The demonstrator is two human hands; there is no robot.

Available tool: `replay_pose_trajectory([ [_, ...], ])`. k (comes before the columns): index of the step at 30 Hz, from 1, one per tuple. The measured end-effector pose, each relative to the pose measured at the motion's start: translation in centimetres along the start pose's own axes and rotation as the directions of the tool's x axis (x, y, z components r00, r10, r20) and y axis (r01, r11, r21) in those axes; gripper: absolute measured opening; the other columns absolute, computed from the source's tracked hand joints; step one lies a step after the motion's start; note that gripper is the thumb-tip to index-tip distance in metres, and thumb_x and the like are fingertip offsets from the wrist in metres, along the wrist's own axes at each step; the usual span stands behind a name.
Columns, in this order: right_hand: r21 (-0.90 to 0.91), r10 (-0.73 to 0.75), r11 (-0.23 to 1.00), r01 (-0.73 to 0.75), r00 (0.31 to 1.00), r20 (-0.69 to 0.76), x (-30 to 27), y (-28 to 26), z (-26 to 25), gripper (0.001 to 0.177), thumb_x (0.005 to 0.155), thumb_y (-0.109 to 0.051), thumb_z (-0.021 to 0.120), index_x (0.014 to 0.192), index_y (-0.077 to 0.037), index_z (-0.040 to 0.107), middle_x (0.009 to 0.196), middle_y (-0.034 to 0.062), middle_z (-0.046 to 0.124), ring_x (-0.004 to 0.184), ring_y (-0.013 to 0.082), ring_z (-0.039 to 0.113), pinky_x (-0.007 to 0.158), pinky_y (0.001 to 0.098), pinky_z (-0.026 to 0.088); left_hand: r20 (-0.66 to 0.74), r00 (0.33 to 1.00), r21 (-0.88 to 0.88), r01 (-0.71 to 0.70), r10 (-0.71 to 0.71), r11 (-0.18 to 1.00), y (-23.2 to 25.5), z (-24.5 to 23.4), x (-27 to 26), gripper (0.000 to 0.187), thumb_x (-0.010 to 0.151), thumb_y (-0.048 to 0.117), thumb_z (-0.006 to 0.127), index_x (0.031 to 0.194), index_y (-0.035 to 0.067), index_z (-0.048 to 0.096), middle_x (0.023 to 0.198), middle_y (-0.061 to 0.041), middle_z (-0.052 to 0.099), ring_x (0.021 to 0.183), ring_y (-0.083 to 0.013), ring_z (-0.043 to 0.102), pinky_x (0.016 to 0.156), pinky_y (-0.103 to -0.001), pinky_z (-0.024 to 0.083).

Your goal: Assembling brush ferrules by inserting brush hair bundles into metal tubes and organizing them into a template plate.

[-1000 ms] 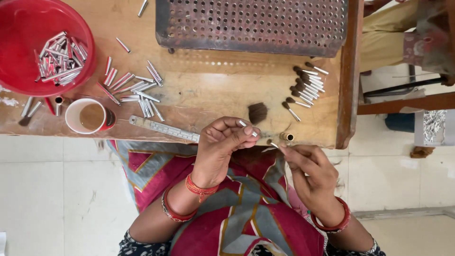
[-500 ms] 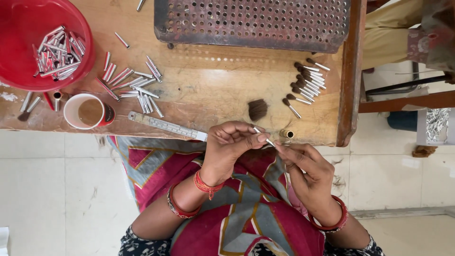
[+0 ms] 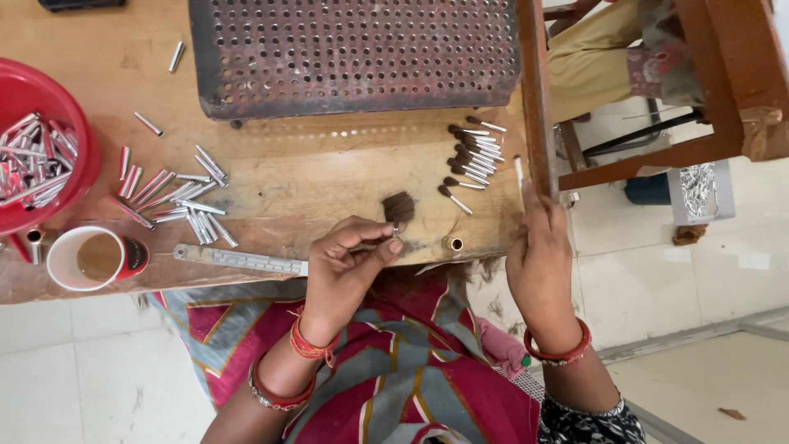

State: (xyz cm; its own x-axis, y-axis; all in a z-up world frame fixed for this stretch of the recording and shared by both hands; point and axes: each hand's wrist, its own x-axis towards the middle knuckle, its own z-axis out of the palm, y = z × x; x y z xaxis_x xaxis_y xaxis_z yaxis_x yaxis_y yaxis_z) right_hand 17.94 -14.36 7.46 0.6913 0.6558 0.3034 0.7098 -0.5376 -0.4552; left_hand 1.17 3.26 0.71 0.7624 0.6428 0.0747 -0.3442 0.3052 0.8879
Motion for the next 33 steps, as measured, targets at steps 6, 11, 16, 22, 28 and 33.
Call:
replay_pose_trajectory([
  [6,-0.102,-0.153,0.985,0.142,0.982,-0.108,0.6,-3.4,-0.3,0.035,0.092,0.004,0.066,0.127,0.003,0.065,0.124,0.0238,0.064,0.115,0.0388,0.06,0.098,0.0448,0.049,0.036,0.989,0.101,0.137,-0.141,0.985,0.3,1.0,-0.8,0.015,0.09,-0.007,0.075,0.104,-0.003,0.076,0.103,-0.007,0.072,0.093,-0.0115,0.071,0.08,-0.024,0.061],
  [11,0.418,-0.113,0.907,0.048,0.985,0.131,-0.2,-4.1,0.1,0.02,0.092,0.0,0.076,0.111,-0.002,0.074,0.112,0.0111,0.073,0.103,0.0211,0.069,0.088,0.0317,0.055,0.101,0.987,0.235,0.101,-0.128,0.967,1.4,1.2,-1.4,0.015,0.087,-0.001,0.081,0.102,0.001,0.078,0.098,-0.003,0.072,0.086,-0.0072,0.066,0.072,-0.021,0.054],
  [16,0.647,-0.128,0.749,-0.144,0.926,0.354,-0.8,-2.9,1.2,0.016,0.088,0.001,0.078,0.103,-0.001,0.075,0.103,0.0084,0.075,0.093,0.0132,0.071,0.079,0.0261,0.056,0.137,0.981,0.317,0.086,-0.135,0.945,1.5,1.2,-1.7,0.017,0.087,0.003,0.084,0.103,0.005,0.08,0.089,0.0,0.069,0.074,-0.0039,0.056,0.061,-0.019,0.042],
  [22,0.661,-0.123,0.732,-0.165,0.922,0.367,-0.7,-3.9,0.7,0.01,0.088,0.002,0.078,0.098,-0.001,0.076,0.097,0.0082,0.076,0.089,0.0127,0.071,0.076,0.0258,0.056,0.155,0.973,0.253,0.13,-0.173,0.959,0.9,1.2,-2.1,0.013,0.089,-0.001,0.08,0.101,0.003,0.078,0.091,0.001,0.067,0.075,-0.0011,0.057,0.061,-0.017,0.044],
  [28,0.645,-0.121,0.751,-0.143,0.93,0.347,-0.7,-3.8,0.6,0.006,0.089,0.001,0.076,0.095,0.0,0.075,0.093,0.0075,0.076,0.086,0.0126,0.07,0.076,0.0255,0.055,0.152,0.963,0.205,0.188,-0.221,0.96,0.3,1.5,-2.5,0.012,0.09,-0.005,0.079,0.1,0.0,0.073,0.091,0.002,0.06,0.073,0.0,0.051,0.059,-0.016,0.041],
  [33,0.616,-0.076,0.765,-0.188,0.923,0.377,-0.7,-3.7,0.8,0.005,0.089,0.0,0.076,0.094,0.0,0.074,0.091,0.0067,0.075,0.083,0.0115,0.07,0.074,0.0249,0.054,0.169,0.967,0.191,0.16,-0.193,0.968,0.2,1.4,-2.4,0.015,0.09,-0.004,0.079,0.102,0.001,0.072,0.093,0.001,0.061,0.077,-0.0017,0.056,0.063,-0.017,0.046],
])
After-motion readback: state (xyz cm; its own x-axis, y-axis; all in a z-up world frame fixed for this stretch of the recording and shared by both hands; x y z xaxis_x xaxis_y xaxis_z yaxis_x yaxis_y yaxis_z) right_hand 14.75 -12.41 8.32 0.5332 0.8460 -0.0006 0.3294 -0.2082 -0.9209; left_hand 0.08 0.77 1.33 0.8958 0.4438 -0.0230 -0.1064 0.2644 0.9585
